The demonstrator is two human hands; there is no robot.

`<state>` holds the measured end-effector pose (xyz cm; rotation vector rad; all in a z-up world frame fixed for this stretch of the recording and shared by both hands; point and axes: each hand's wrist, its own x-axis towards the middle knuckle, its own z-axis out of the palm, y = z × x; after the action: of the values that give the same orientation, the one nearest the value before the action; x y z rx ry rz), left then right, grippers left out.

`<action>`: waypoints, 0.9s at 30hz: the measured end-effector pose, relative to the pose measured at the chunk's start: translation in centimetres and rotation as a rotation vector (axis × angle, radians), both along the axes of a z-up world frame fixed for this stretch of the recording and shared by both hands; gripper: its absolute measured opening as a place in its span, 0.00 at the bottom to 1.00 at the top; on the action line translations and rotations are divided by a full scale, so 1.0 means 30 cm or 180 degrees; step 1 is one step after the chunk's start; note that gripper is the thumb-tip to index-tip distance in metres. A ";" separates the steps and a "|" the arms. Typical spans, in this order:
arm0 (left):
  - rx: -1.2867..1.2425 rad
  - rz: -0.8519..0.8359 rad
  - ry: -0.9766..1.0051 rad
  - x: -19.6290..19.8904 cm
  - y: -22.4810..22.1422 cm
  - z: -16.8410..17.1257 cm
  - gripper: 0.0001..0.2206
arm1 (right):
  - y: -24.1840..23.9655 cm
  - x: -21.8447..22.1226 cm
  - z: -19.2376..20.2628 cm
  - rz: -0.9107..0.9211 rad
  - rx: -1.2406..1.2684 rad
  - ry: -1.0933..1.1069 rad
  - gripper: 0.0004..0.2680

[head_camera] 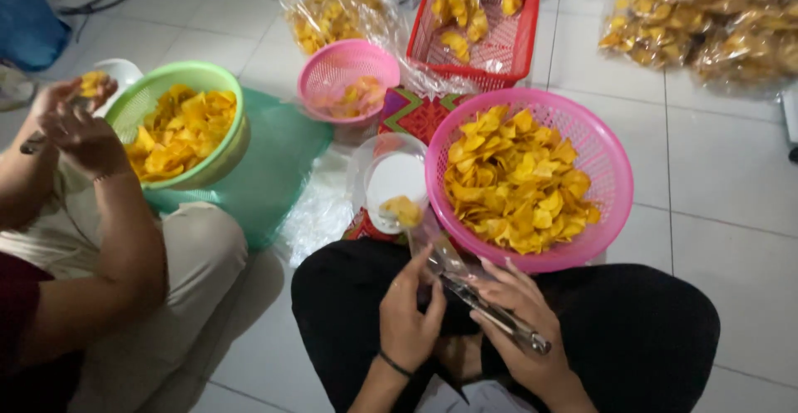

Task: Workers are manually transferring fried chips from large baskets into individual plastic bags for packaging.

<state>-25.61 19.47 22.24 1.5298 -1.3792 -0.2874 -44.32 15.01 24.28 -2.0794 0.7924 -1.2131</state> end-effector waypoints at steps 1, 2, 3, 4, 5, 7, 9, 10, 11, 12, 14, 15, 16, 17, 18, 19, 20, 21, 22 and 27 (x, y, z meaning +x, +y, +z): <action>0.0003 -0.0063 0.0120 -0.007 0.009 0.013 0.25 | 0.003 0.003 0.002 0.0036 0.0014 -0.0080 0.13; -0.0033 -0.0066 0.0106 -0.023 0.020 0.027 0.25 | 0.003 -0.001 0.000 0.0034 -0.0023 -0.0093 0.13; -0.0123 -0.0306 0.0282 -0.038 0.031 0.040 0.23 | 0.004 -0.005 -0.004 0.0076 0.0063 -0.0137 0.15; -0.0207 -0.0538 0.0462 -0.055 0.046 0.052 0.21 | 0.007 -0.010 -0.006 0.0128 0.0155 -0.0174 0.16; -0.0238 -0.0534 0.0453 -0.073 0.057 0.066 0.21 | 0.010 -0.022 -0.010 0.0136 0.0123 -0.0179 0.16; -0.0285 -0.0935 0.0886 -0.113 0.079 0.092 0.18 | 0.014 -0.049 -0.019 0.0470 0.0504 -0.0569 0.20; -0.0293 -0.1048 0.1087 -0.146 0.096 0.062 0.19 | 0.021 -0.082 -0.031 0.0354 0.0548 -0.0562 0.20; -0.0252 -0.1164 0.1302 -0.165 0.109 0.042 0.20 | 0.030 -0.101 -0.043 0.0222 0.0639 -0.0553 0.19; -0.0270 -0.1158 0.1298 -0.184 0.113 -0.004 0.20 | 0.032 -0.120 -0.037 0.0233 0.0623 -0.0552 0.19; -0.0275 -0.1121 0.1462 -0.202 0.118 -0.047 0.20 | 0.035 -0.139 -0.029 0.0302 0.0628 -0.0578 0.17; -0.0289 -0.1085 0.1623 -0.236 0.120 -0.104 0.21 | 0.043 -0.172 -0.026 0.0373 0.0625 -0.0604 0.15; -0.0325 -0.1289 0.1851 -0.252 0.118 -0.117 0.21 | 0.048 -0.187 -0.030 0.0272 0.0680 -0.0630 0.14; -0.0360 -0.1496 0.2080 -0.267 0.118 -0.128 0.20 | 0.054 -0.201 -0.033 0.0168 0.0734 -0.0656 0.13; -0.0367 -0.1500 0.2078 -0.264 0.120 -0.127 0.20 | 0.024 -0.229 -0.076 0.0167 0.0727 -0.0656 0.13; -0.0249 -0.1536 0.1947 -0.261 0.120 -0.127 0.21 | -0.009 -0.257 -0.121 0.0655 0.0425 -0.0729 0.16; -0.0132 -0.1572 0.1815 -0.258 0.121 -0.128 0.22 | -0.042 -0.284 -0.166 0.1144 0.0123 -0.0795 0.18; -0.0139 -0.1567 0.1815 -0.256 0.114 -0.171 0.22 | -0.067 -0.308 -0.207 0.1151 0.0118 -0.0792 0.18; -0.0346 -0.1988 0.2382 -0.254 0.106 -0.214 0.23 | -0.093 -0.332 -0.249 0.1349 -0.0030 -0.0787 0.19; -0.0557 -0.2405 0.2947 -0.251 0.098 -0.257 0.25 | -0.120 -0.354 -0.291 0.1550 -0.0178 -0.0782 0.20; -0.0228 -0.1960 0.0337 -0.037 0.071 0.033 0.33 | -0.203 -0.565 -0.418 0.2453 0.0558 -0.0338 0.17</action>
<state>-26.73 21.59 23.24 0.9831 -1.7279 -0.6767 -61.27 8.92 11.72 -1.8731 0.0115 -0.7733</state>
